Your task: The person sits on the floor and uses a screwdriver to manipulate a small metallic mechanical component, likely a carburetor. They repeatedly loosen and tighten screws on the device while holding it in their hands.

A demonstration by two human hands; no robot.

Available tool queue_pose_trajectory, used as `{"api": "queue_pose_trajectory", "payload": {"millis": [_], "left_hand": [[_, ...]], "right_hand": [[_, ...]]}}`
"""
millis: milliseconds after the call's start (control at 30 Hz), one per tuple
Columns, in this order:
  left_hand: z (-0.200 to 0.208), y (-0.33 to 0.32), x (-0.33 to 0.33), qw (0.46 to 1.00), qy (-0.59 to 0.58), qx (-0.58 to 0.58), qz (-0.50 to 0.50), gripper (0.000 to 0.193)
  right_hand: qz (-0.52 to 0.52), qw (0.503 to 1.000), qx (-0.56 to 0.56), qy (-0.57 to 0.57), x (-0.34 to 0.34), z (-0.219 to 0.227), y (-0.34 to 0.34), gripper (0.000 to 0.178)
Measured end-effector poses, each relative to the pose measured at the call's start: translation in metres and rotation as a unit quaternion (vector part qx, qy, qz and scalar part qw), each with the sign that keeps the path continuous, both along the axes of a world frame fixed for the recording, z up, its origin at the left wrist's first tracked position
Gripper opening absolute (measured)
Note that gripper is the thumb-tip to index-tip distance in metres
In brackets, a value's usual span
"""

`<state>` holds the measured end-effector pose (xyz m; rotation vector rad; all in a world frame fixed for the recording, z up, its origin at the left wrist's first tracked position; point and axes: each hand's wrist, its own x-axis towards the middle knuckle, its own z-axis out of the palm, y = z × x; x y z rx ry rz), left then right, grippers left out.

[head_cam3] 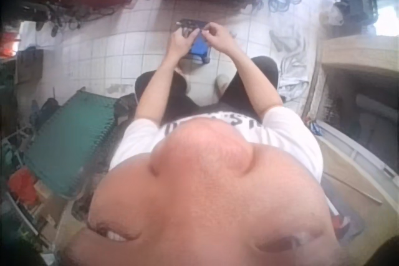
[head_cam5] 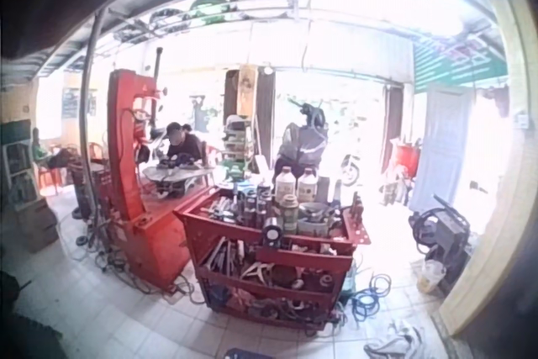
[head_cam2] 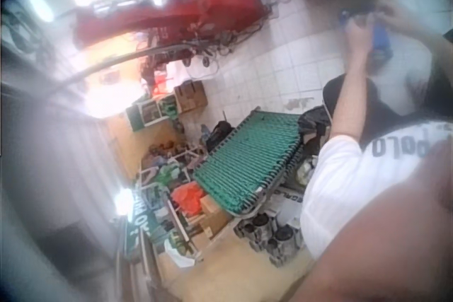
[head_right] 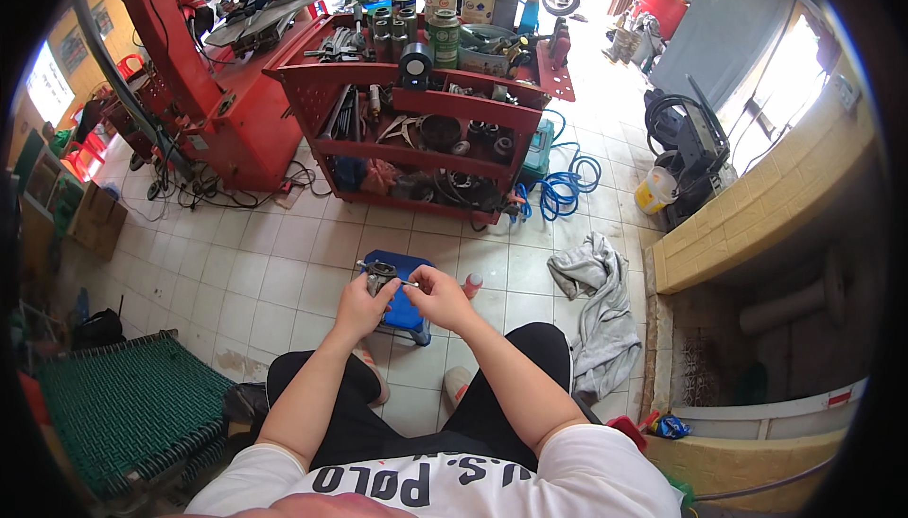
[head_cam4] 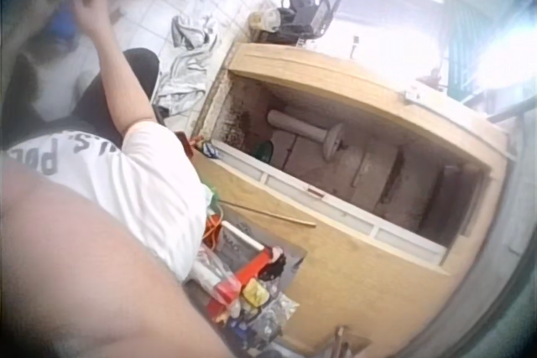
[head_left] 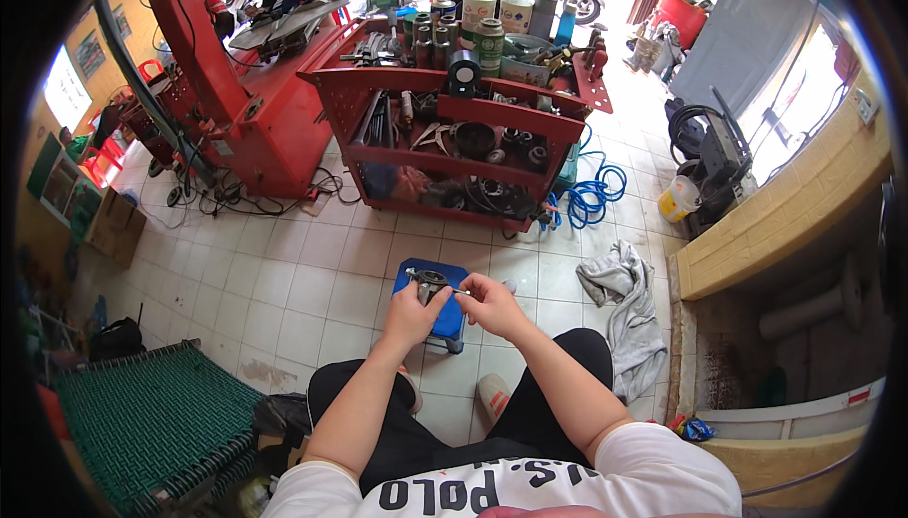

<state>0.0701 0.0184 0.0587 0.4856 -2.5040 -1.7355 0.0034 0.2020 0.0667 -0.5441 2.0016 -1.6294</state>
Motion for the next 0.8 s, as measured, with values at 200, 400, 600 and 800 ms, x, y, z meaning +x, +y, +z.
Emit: {"api": "queue_pose_trajectory", "payload": {"millis": [200,400,600,800], "left_hand": [[-0.019,-0.009,-0.017,0.999,0.011,-0.034,0.018,0.038],[-0.015,-0.002,-0.021,0.999,-0.018,0.004,0.027,0.039],[-0.008,0.004,-0.017,0.998,-0.026,0.038,0.035,0.039],[-0.01,0.007,-0.019,0.999,-0.022,0.038,0.032,0.039]], "right_hand": [[0.023,0.984,0.007,-0.178,-0.017,-0.004,-0.007,0.047],[-0.017,0.996,-0.026,-0.082,-0.018,-0.028,-0.011,0.031],[-0.05,0.998,-0.033,-0.035,-0.015,-0.03,-0.013,0.024],[-0.058,0.996,-0.02,-0.058,-0.019,-0.023,-0.01,0.021]]}}
